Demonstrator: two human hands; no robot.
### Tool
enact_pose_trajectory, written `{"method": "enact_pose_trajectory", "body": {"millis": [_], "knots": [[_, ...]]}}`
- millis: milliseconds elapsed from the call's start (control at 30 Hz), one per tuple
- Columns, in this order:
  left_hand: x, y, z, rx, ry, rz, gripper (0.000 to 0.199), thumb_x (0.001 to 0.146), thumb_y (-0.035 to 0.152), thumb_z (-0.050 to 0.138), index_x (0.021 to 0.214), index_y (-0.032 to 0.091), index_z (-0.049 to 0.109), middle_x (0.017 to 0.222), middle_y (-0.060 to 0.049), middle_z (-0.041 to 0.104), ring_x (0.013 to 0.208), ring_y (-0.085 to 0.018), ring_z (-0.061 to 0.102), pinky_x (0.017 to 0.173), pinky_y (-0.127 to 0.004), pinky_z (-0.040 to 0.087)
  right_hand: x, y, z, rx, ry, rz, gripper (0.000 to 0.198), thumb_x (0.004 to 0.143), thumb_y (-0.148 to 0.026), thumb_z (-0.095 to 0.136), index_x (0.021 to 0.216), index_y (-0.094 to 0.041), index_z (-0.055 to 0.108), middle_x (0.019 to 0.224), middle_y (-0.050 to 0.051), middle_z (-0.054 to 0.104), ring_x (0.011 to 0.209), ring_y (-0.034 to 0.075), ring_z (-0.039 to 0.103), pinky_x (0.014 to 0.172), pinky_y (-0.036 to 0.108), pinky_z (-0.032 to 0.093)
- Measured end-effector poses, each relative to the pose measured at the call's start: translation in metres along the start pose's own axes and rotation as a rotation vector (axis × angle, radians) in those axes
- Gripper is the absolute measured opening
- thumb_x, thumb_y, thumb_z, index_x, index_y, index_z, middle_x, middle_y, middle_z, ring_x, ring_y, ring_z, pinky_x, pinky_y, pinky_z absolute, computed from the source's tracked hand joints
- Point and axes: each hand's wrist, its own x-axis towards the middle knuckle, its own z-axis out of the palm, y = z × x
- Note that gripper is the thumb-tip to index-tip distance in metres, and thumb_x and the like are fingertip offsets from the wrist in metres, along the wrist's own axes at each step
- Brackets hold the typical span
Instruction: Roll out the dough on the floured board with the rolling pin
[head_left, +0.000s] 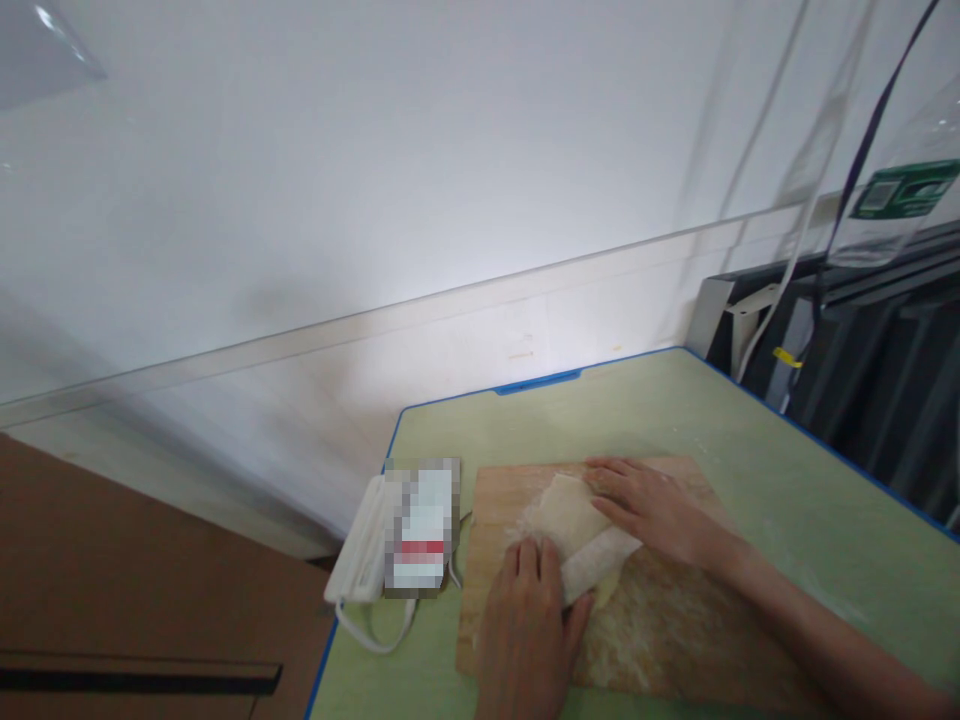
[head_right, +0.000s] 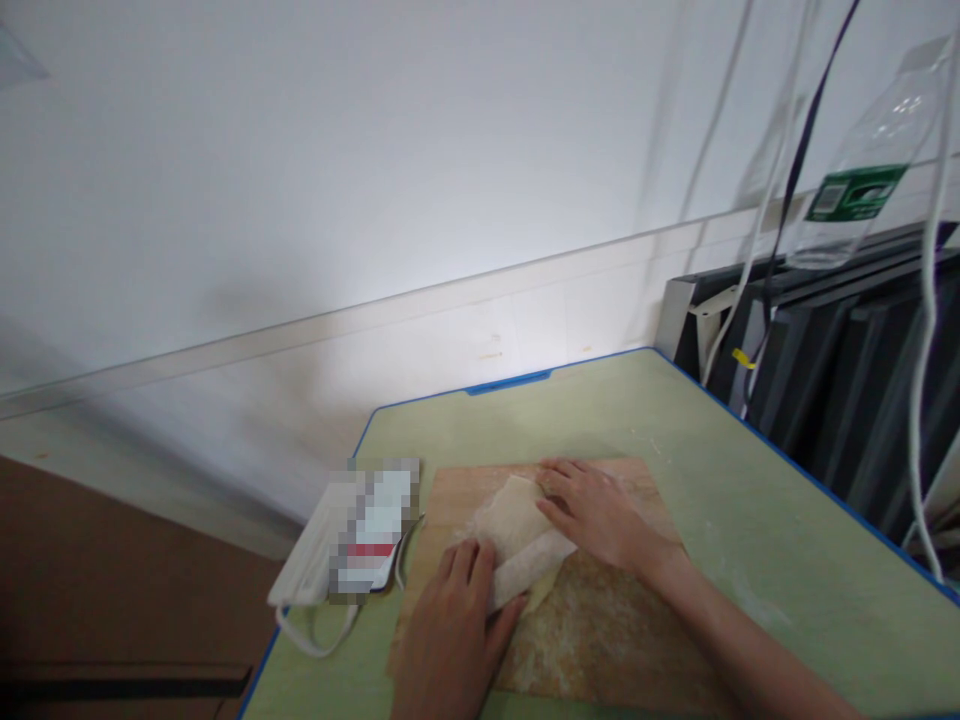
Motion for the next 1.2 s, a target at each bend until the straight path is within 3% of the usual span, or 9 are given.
{"method": "enact_pose_trajectory", "body": {"millis": [500, 800, 1200], "knots": [[-0.001, -0.002, 0.01, 0.048, 0.116, 0.038, 0.039, 0.08, 0.031, 0.054, 0.115, 0.015, 0.049, 0.111, -0.009, 0.054, 0.104, -0.026, 0.048, 0.085, -0.038, 0.042, 0.0, 0.005, 0.0, 0.06, -0.012, 0.024, 0.035, 0.085, -0.04, 0.04, 0.107, -0.02, 0.059, 0.123, 0.01, 0.054, 0.11, 0.025, 0.05, 0.093, 0.043, 0.037], [0.013, -0.011, 0.0, -0.077, -0.022, 0.018, 0.045, 0.077, 0.034, 0.058, 0.117, 0.015, 0.048, 0.116, -0.01, 0.051, 0.11, -0.026, 0.044, 0.09, -0.037, 0.04, 0.003, 0.003, 0.001, 0.002, 0.002, 0.015, 0.035, 0.087, -0.035, 0.038, 0.111, -0.017, 0.057, 0.121, 0.011, 0.055, 0.109, 0.025, 0.05, 0.093, 0.044, 0.038], [0.018, -0.014, -0.002, -0.109, -0.021, -0.001, 0.049, 0.075, 0.036, 0.06, 0.117, 0.014, 0.048, 0.114, -0.01, 0.052, 0.108, -0.025, 0.046, 0.088, -0.035, 0.041, 0.005, 0.005, 0.007, -0.074, 0.002, 0.005, 0.04, 0.087, -0.033, 0.037, 0.119, -0.014, 0.052, 0.125, 0.013, 0.052, 0.115, 0.026, 0.045, 0.094, 0.045, 0.037]]}}
